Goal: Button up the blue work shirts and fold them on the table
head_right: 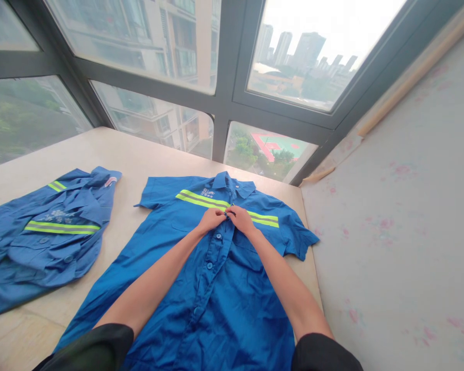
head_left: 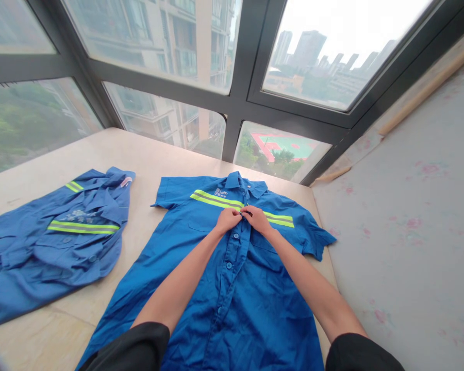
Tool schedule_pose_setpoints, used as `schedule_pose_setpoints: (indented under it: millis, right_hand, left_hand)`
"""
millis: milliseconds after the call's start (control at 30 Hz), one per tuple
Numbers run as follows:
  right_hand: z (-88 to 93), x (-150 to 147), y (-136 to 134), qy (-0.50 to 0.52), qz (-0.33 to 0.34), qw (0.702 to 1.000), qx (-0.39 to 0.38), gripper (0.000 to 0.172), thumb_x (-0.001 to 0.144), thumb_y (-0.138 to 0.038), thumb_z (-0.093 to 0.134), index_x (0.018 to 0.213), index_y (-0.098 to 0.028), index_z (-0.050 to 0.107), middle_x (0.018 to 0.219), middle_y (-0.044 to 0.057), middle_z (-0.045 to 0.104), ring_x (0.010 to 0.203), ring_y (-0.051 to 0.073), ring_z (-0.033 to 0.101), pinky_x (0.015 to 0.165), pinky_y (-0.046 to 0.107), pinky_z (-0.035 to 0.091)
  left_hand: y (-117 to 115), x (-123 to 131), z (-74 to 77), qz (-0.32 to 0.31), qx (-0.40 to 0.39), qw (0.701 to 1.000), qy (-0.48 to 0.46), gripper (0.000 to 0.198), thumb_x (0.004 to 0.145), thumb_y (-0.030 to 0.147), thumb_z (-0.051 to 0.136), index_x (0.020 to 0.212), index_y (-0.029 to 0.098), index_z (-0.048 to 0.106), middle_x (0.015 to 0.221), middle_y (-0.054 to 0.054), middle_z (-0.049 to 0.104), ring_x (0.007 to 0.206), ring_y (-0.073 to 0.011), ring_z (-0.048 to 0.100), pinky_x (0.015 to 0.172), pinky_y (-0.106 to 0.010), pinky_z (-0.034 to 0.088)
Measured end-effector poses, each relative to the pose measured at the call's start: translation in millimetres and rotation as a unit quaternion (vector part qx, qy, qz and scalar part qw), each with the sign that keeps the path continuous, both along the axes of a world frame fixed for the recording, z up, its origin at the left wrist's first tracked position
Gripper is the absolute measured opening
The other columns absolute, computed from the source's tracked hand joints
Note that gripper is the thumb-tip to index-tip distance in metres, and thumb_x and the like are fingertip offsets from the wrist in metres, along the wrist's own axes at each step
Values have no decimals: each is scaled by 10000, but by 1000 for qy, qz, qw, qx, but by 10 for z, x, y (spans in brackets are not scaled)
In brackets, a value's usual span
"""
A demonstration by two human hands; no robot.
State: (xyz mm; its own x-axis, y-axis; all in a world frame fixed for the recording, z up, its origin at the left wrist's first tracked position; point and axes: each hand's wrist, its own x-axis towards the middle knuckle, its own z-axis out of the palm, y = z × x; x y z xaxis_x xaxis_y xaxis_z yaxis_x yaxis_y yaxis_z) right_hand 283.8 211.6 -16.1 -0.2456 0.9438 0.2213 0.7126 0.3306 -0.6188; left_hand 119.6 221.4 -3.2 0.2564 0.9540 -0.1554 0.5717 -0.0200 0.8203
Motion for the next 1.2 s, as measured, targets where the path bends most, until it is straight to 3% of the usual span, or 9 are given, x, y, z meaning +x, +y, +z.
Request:
schedule_pose_setpoints:
  millis: [100,567,800,1000,1200]
  right_hand:
    - [-10,10,-3,23,0,1000,-6,216,866,-145,547,959,-216,729,993,59,738,950,202,673,892,350,508]
    - [-105,9,-23,75,-41,996,-6,175,851,-206,558,964,-194,691,983,65,714,875,204,659,807,331,522]
    - [9,-105,-117,-119,-59,983,127,157,884,-135,530,859,-191,675,1038,108,617,962,235,561,857,356,455]
    - [91,-47,-187,-129,39,984,112,189,914,-215,563,1054,-187,687,977,85,632,941,219,570,840,328,453]
    - [131,-33,-178,-232,38,966,111,156,944,-279,582,949,-194,713,935,79,662,888,208,580,782,314,415]
  left_hand:
    - [-10,2,-19,2,3,1000,-12,174,748,278,624,702,148,731,666,-11,704,705,-167,643,625,-223,440]
    - [3,-12,-79,25,2,999,-35,199,702,162,625,852,148,755,817,-25,752,789,-152,672,720,-215,472]
    - [33,22,-48,37,2,999,0,175,755,238,575,649,158,689,656,-11,672,677,-149,592,640,-227,411]
    - [53,-24,-65,33,-2,999,-14,191,766,254,560,658,152,680,604,7,632,636,-137,573,586,-212,400]
    - [64,-43,-57,24,-5,1000,-10,138,744,210,580,751,139,699,613,9,642,602,-127,584,587,-211,429]
